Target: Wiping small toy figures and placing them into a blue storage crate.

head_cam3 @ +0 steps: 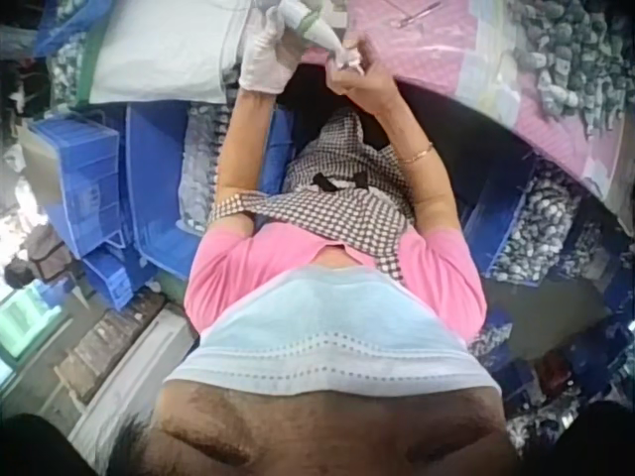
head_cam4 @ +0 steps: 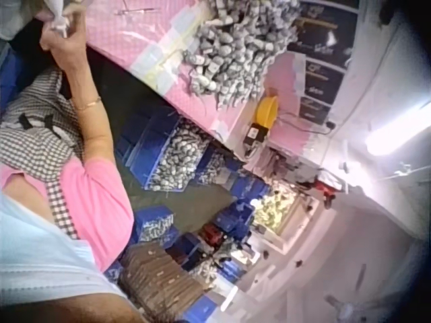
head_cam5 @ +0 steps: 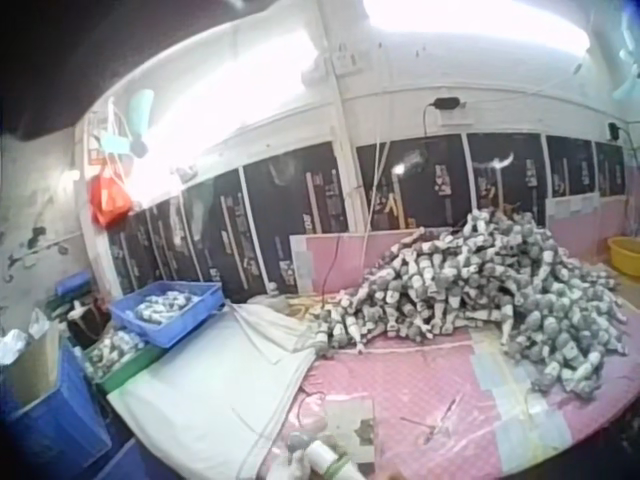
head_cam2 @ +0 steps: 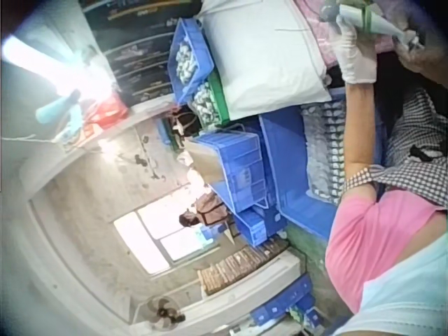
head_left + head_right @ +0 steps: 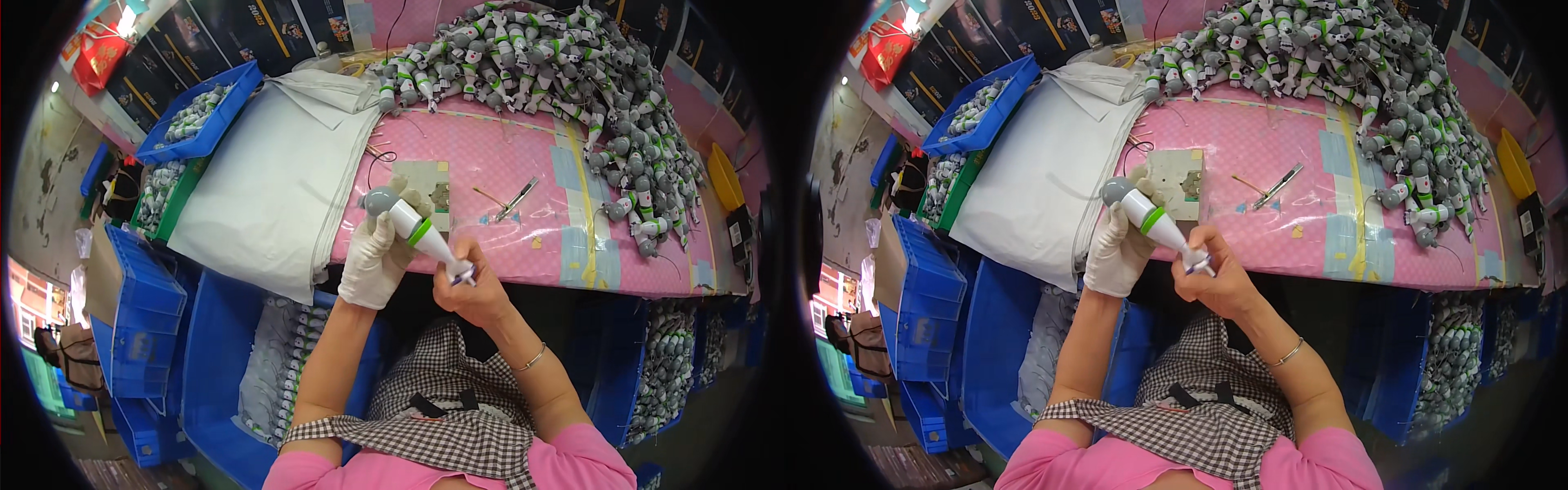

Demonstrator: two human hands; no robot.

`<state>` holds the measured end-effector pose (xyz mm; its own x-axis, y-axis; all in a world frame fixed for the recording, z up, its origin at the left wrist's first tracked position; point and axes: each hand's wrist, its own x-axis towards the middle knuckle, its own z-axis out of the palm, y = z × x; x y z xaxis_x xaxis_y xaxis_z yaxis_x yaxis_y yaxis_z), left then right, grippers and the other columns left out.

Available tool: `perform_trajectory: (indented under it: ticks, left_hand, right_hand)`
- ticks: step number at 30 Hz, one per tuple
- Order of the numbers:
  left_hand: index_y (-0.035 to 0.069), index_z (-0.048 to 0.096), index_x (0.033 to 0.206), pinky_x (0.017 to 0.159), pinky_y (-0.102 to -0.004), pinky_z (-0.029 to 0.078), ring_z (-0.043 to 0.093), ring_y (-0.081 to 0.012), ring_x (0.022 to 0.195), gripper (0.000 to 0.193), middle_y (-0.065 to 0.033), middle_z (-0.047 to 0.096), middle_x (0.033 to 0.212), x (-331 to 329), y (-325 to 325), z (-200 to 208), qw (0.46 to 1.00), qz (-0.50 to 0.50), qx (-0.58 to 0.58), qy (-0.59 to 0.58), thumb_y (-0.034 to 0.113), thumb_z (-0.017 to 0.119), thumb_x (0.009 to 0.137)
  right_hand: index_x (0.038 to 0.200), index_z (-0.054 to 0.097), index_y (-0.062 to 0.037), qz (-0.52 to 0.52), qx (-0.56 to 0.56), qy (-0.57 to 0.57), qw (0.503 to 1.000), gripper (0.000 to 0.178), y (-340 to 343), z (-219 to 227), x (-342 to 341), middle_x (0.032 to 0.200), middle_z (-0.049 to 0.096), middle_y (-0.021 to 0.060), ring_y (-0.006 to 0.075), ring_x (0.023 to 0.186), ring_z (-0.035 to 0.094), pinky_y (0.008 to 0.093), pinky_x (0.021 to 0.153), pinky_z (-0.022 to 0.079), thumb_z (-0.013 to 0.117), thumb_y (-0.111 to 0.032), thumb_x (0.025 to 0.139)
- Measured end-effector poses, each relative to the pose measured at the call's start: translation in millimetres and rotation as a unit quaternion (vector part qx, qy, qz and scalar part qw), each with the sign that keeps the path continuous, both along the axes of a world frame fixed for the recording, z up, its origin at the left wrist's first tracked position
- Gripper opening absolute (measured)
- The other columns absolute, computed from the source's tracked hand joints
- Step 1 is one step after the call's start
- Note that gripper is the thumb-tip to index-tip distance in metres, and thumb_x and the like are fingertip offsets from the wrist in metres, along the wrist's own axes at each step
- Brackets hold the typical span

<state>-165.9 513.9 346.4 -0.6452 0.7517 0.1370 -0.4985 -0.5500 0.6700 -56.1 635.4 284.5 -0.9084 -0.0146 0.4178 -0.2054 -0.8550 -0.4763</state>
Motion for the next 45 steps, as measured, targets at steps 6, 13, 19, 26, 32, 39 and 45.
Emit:
perform_trajectory:
  ticks: [6,13,19,26,32,39,45]
  left_hand:
    - [0.008,0.040,0.129,0.087,-0.0437,0.047,0.052,-0.0277,0.110,0.050,-0.0117,0.051,0.123,2.5,-0.4,-13.9,0.964,-0.083,0.075,-0.243,0.039,0.047,0.090]
    - [0.009,0.045,0.124,0.070,-0.0367,0.052,0.060,-0.0232,0.082,0.053,-0.0107,0.059,0.106,14.9,7.7,-9.5,0.975,-0.042,-0.039,-0.216,0.051,0.037,0.092]
    - [0.009,0.046,0.123,0.062,-0.0334,0.051,0.057,-0.0194,0.073,0.055,-0.0083,0.059,0.103,10.5,-2.6,-25.1,0.978,0.001,-0.085,-0.192,0.052,0.039,0.090]
    - [0.008,0.038,0.132,0.071,-0.0435,0.054,0.060,-0.0273,0.097,0.063,-0.0117,0.055,0.120,17.4,-9.1,-37.1,0.882,-0.195,0.116,-0.414,0.055,0.033,0.091]
    - [0.005,0.037,0.132,0.075,-0.0502,0.052,0.060,-0.0311,0.097,0.068,-0.0156,0.056,0.117,31.0,-3.4,-38.0,0.874,-0.236,0.058,-0.421,0.058,0.027,0.091]
    - [0.003,0.045,0.120,0.076,-0.0414,0.053,0.062,-0.0265,0.085,0.063,-0.0152,0.059,0.103,41.4,-15.4,-38.4,0.953,-0.168,-0.145,-0.207,0.057,0.031,0.090]
    - [0.002,0.046,0.113,0.067,-0.0294,0.051,0.059,-0.0139,0.071,0.040,-0.0086,0.058,0.090,43.0,-12.9,-25.2,0.965,-0.106,-0.229,-0.069,0.032,0.055,0.089]
  right_hand:
    - [0.125,0.049,-0.0090,-0.007,0.324,-0.044,0.945,0.063,13.3,27.3,14.6,0.091,0.059,-0.0008,0.0105,0.074,0.056,0.0219,0.064,0.046,0.074,0.001,0.068]
    - [0.112,0.060,-0.0095,-0.338,0.634,0.088,0.690,0.046,-1.4,19.1,11.5,0.081,0.061,0.0062,0.0168,0.068,0.059,0.0266,0.055,0.047,0.071,0.000,0.068]
    - [0.106,0.063,-0.0097,-0.346,0.687,0.111,0.629,0.039,1.5,35.5,21.2,0.069,0.050,0.0049,0.0185,0.058,0.051,0.0283,0.052,0.043,0.071,-0.006,0.068]
    - [0.101,0.064,0.0000,-0.367,0.472,-0.171,0.783,0.021,33.7,46.6,15.1,0.075,0.056,0.0034,0.0063,0.056,0.046,0.0210,0.048,0.035,0.057,-0.013,0.087]
    - [0.118,0.052,0.0030,-0.127,0.209,-0.300,0.922,0.035,71.9,62.0,-31.1,0.093,0.065,0.0105,0.0080,0.052,0.054,0.0202,0.053,0.047,0.051,-0.020,0.092]
    - [0.107,0.061,0.0011,-0.210,0.223,-0.281,0.910,0.025,71.1,51.4,-30.0,0.092,0.066,0.0108,0.0112,0.059,0.061,0.0249,0.058,0.053,0.057,-0.015,0.087]
    - [0.102,0.062,0.0030,-0.215,0.302,-0.311,0.875,0.025,76.5,47.3,-28.3,0.088,0.066,0.0108,0.0102,0.058,0.061,0.0236,0.056,0.053,0.058,-0.017,0.087]
